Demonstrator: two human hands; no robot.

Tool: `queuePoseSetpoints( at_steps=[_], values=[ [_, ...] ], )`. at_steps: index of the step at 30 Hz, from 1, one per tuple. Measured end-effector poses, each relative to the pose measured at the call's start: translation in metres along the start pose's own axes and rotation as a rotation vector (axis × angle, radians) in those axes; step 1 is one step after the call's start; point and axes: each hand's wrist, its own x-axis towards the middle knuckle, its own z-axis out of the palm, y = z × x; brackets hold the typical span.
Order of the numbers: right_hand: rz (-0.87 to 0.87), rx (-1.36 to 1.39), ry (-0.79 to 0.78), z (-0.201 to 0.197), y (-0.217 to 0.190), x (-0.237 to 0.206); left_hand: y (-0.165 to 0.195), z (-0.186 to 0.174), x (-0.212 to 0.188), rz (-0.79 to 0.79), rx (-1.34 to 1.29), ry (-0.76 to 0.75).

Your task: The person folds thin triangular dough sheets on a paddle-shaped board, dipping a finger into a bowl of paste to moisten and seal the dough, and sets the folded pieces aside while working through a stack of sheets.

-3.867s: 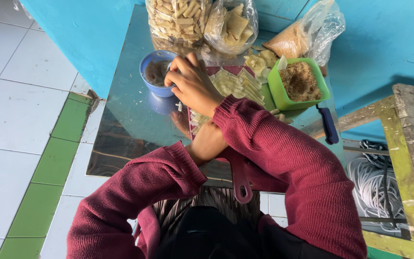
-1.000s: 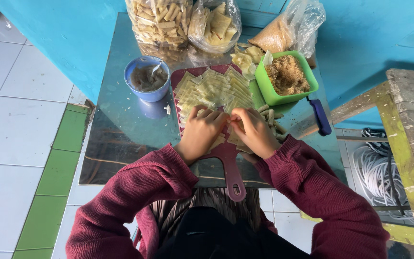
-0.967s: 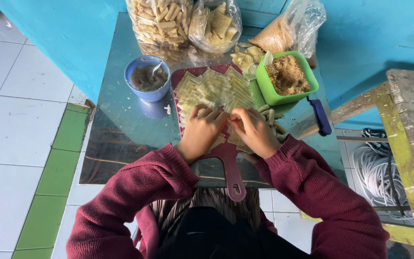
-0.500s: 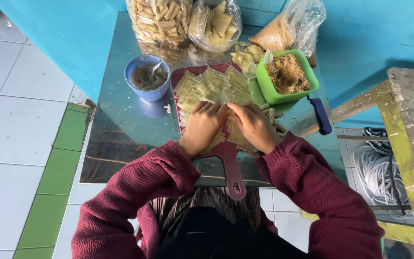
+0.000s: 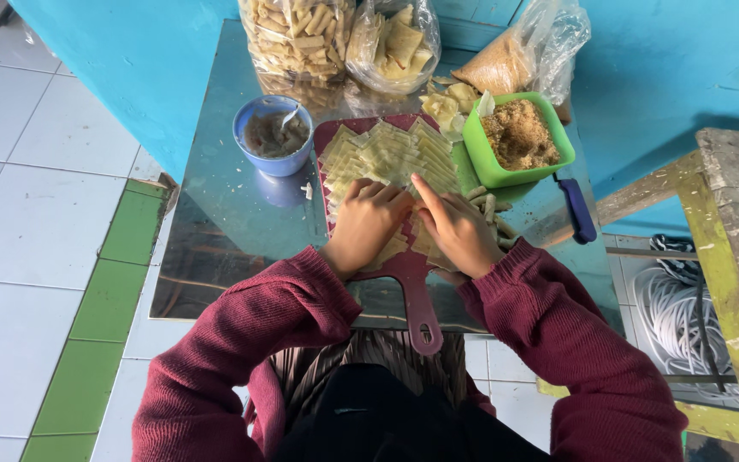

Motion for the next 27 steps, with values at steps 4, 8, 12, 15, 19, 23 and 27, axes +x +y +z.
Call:
queuePoseSetpoints(
  at_steps=[4, 8, 12, 15, 19, 23, 27],
  values=[
    [-0.005, 0.012, 0.020, -0.001, -0.001, 0.000, -0.001, 0.003, -0.001, -0.012, -0.021, 0.004],
    [0.017, -0.006, 0.008, -0.002, -0.002, 0.002, 0.000, 0.004, -0.001, -0.011, -0.021, 0.036],
    [0.001, -0.035, 0.006, -0.002, -0.003, 0.004, -0.001, 0.004, -0.001, -0.017, -0.016, 0.028],
    [-0.002, -0.049, 0.005, -0.002, -0.004, 0.004, -0.001, 0.004, 0.000, -0.020, -0.023, 0.017],
    [0.007, -0.051, 0.005, -0.001, -0.003, 0.004, -0.002, 0.004, 0.001, -0.018, -0.029, 0.022],
    [0.015, -0.065, 0.015, 0.004, 0.001, 0.002, -0.003, 0.005, 0.001, -0.017, -0.044, 0.024],
    [0.067, 0.094, 0.054, 0.007, 0.011, 0.008, -0.006, 0.006, 0.005, -0.053, -0.067, -0.032]
  ],
)
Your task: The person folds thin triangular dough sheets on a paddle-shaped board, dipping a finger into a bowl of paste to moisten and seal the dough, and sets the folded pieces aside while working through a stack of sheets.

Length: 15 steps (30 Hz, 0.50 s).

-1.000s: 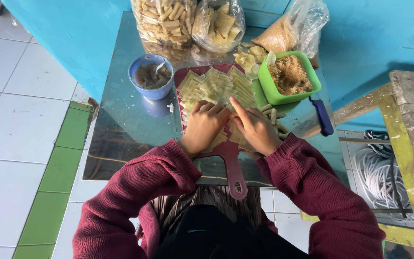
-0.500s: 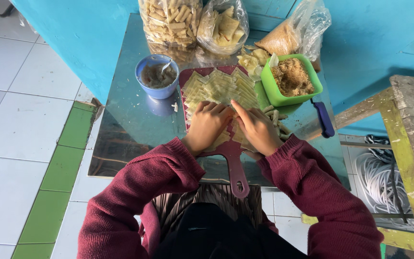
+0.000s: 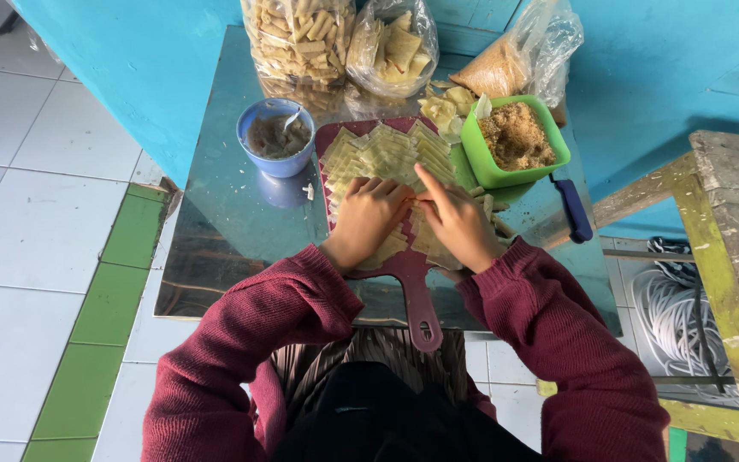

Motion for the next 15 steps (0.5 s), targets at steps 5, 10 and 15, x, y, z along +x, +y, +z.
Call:
queuePoseSetpoints(
  at_steps=[5, 10, 15],
  values=[
    [0.225, 0.220, -0.028, -0.009, 0.006, 0.006, -0.003, -0.005, 0.006, -0.122, -0.169, -0.029],
    [0.144, 0.290, -0.036, -0.017, 0.001, 0.011, -0.008, -0.011, 0.008, -0.199, -0.356, -0.051],
    [0.127, 0.337, -0.010, -0.017, -0.001, 0.012, -0.012, -0.011, 0.012, -0.238, -0.533, -0.055]
  ],
)
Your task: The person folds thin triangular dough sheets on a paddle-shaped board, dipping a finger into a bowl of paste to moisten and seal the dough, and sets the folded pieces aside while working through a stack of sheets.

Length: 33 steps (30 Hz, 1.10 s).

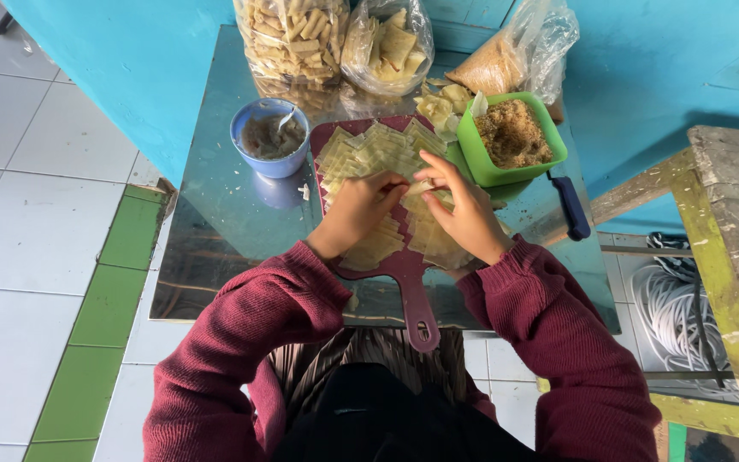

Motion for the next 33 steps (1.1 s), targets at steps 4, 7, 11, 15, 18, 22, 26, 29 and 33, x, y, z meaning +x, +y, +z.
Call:
queuePoseSetpoints(
  at_steps=[4, 7, 11, 15, 18, 22, 26, 29, 33],
  values=[
    [0.070, 0.120, -0.007, -0.005, -0.001, -0.002, 0.004, -0.004, 0.000, 0.036, 0.019, -0.025],
    [0.089, 0.108, -0.001, -0.021, -0.004, -0.008, 0.013, -0.007, -0.008, 0.122, 0.300, 0.021],
    [0.112, -0.193, 0.052, -0.065, -0.006, -0.028, 0.018, -0.016, -0.011, 0.201, 0.503, 0.122],
    [0.110, -0.347, 0.085, -0.082, -0.002, -0.043, 0.016, -0.020, -0.010, 0.179, 0.561, 0.179],
    [0.026, -0.460, 0.109, -0.085, 0.004, -0.047, 0.012, -0.021, -0.011, 0.187, 0.568, 0.178],
    [0.106, -0.450, 0.182, -0.087, 0.015, -0.051, 0.008, -0.020, -0.014, 0.187, 0.590, 0.154],
    [0.100, -0.708, 0.246, -0.081, 0.032, -0.056, 0.006, -0.019, -0.016, 0.196, 0.567, 0.134],
    [0.094, -0.777, 0.257, -0.084, 0.047, -0.061, 0.006, -0.018, -0.018, 0.198, 0.567, 0.135],
    [0.154, -0.822, 0.245, -0.099, 0.066, -0.066, 0.006, -0.019, -0.019, 0.190, 0.551, 0.097]
  ],
)
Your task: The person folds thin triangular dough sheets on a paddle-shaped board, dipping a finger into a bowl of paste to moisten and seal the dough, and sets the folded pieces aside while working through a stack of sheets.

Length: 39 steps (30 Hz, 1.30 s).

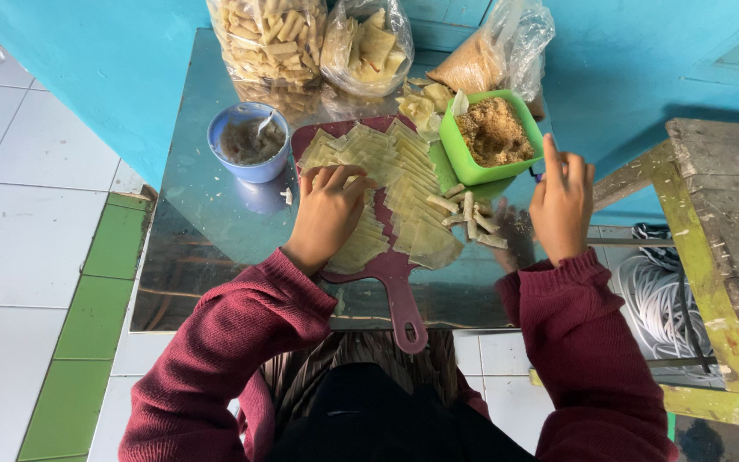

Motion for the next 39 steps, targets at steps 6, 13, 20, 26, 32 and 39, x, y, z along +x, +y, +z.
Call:
queuePoseSetpoints(
  at_steps=[6, 13, 20, 26, 32, 39],
  values=[
    [-0.045, 0.037, -0.044, 0.006, 0.009, -0.005, 0.000, 0.000, -0.001, 0.005, 0.010, -0.007],
    [-0.063, 0.172, -0.011, 0.001, 0.006, -0.008, -0.001, 0.000, -0.002, -0.007, -0.008, -0.017],
    [-0.083, 0.190, 0.156, 0.009, 0.012, -0.001, -0.002, 0.000, -0.003, -0.015, -0.023, -0.032],
    [-0.110, 0.180, 0.167, 0.010, 0.018, 0.000, 0.000, 0.001, -0.004, -0.017, -0.032, -0.033],
    [-0.102, 0.193, 0.149, 0.014, 0.023, 0.001, -0.001, 0.000, -0.004, -0.002, -0.029, -0.041],
    [-0.115, 0.202, 0.125, 0.014, 0.030, 0.003, -0.001, 0.000, -0.003, -0.050, -0.025, -0.002]
  ],
)
